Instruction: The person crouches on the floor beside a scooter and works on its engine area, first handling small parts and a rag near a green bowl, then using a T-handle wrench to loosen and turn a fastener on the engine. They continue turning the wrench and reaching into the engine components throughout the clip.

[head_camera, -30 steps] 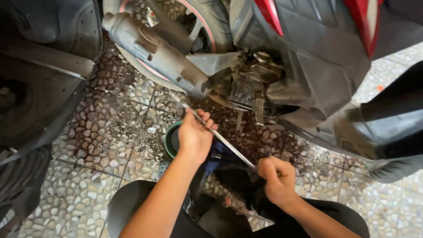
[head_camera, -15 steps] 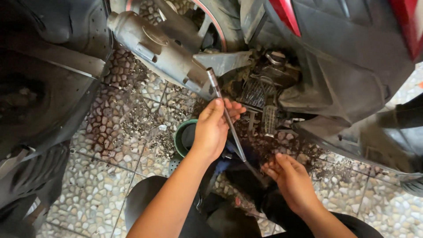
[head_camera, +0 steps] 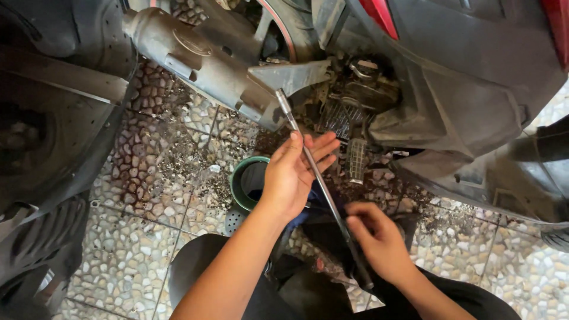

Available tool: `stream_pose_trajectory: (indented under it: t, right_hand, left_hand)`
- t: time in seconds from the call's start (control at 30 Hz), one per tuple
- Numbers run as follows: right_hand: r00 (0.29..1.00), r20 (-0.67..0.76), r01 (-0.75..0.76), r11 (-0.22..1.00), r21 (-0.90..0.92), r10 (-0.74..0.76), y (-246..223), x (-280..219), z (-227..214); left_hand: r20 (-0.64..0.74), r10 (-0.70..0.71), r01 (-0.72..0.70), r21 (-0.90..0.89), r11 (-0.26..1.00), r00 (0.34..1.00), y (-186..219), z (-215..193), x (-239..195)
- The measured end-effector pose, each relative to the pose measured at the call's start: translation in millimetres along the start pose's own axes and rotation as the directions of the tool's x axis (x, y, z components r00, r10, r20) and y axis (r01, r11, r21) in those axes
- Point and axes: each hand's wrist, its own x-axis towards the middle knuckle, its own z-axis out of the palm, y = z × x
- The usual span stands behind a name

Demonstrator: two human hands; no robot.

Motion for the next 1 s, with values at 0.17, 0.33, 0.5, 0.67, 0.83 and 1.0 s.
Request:
stream_pose_trajectory:
  t: [0.17, 0.33, 0.5, 0.67, 0.83, 1.0]
  right_hand:
    - [0.957, 0.226, 0.223, 0.961, -0.162, -0.184, -23, 1, 16]
    - [0.918, 0.395, 0.012, 0.999, 0.039, -0.026, -22, 6, 22]
    - [0.964, 0.258, -0.005, 0.981, -0.195, 0.057, 21, 15, 18]
    - [0.975, 0.224, 0.067, 0.95, -0.306, 0.003, 29, 26, 16]
    - [0.953, 0.242, -0.085, 0.925, -0.37, 0.184, 11, 42, 25]
    - [0.902, 0.269, -0.208, 0.888, -0.411, 0.336, -11, 54, 28]
  left_hand:
    - [-0.083, -0.066, 0.075, 0.118, 0.99, 0.994, -32, -3, -11]
    - [0.275, -0.014, -0.14, 0.534, 0.834, 0.961, -25, -4, -38]
    - [0.475, -0.081, -0.393, 0.802, 0.449, 0.876, -7, 1, -31]
    - [0.312, -0.181, -0.2, 0.865, 0.46, 0.933, 9, 1, 11]
    - [0.318, 0.257, -0.348, 0.934, 0.08, 0.912, 25, -3, 46]
    - [0.43, 0.331, -0.434, 0.899, -0.069, 0.84, 24, -16, 74]
